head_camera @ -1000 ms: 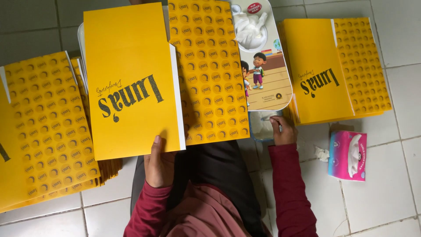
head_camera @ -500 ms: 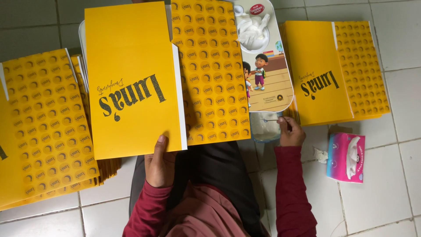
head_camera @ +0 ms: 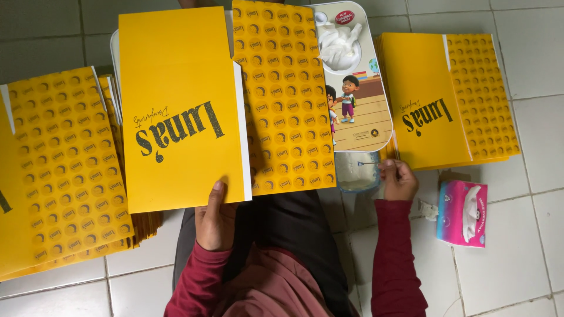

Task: Applying glue to the edges of paper packaging and folding them to assemble

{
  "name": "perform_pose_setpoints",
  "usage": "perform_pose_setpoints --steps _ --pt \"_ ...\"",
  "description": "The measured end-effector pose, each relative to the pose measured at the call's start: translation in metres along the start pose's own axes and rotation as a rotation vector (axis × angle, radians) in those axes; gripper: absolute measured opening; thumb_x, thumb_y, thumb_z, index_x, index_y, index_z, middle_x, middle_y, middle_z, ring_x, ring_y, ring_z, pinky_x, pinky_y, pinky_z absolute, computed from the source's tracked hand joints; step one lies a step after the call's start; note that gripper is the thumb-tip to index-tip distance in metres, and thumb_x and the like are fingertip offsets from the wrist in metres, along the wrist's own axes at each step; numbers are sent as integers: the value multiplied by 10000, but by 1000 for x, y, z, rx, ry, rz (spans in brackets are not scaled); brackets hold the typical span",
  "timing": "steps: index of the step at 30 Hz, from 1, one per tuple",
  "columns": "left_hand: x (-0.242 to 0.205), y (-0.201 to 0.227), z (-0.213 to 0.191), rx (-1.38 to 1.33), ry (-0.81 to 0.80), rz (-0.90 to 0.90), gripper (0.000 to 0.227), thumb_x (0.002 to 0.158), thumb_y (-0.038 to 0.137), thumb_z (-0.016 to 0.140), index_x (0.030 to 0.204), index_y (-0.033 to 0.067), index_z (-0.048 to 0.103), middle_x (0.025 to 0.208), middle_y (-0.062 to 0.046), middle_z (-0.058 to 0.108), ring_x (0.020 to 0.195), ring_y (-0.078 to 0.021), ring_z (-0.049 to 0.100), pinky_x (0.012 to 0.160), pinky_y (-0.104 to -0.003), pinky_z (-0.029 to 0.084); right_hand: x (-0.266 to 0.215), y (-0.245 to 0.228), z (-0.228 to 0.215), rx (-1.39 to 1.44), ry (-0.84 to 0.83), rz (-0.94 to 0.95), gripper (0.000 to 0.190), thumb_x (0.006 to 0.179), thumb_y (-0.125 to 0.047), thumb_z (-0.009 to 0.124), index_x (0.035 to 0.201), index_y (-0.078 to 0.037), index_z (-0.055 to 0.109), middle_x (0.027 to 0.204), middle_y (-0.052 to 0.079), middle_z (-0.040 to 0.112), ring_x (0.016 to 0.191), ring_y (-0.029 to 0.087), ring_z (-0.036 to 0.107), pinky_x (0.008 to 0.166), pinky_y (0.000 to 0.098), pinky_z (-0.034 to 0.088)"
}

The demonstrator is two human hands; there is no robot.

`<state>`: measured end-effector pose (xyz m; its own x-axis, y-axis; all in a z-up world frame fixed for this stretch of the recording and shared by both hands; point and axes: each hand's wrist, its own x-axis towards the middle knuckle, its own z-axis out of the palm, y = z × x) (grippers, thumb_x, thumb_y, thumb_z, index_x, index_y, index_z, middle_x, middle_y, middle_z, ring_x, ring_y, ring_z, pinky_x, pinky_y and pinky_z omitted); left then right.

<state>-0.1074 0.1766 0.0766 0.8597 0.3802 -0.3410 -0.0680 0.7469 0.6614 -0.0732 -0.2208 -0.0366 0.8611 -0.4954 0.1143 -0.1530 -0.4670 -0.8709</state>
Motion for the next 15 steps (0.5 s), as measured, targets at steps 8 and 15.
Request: perform_pose_setpoints --steps 8,15 --pt "1 2 -1 22 -14 -6 151 999 120 631 1138 63 623 964 -218 754 848 -338 779 778 -530 655 9 11 -13 519 -3 372 253 1053 -308 733 1055 -57 693 890 111 725 691 141 642 655 258 567" --pt "0 -5 -9 92 32 -22 269 972 141 668 1214 39 610 957 -210 737 851 -332 771 789 -537 640 -6 -15 -25 624 -58 484 299 1014 -368 762 1073 -90 670 895 88 711 727 141 650 700 243 556"
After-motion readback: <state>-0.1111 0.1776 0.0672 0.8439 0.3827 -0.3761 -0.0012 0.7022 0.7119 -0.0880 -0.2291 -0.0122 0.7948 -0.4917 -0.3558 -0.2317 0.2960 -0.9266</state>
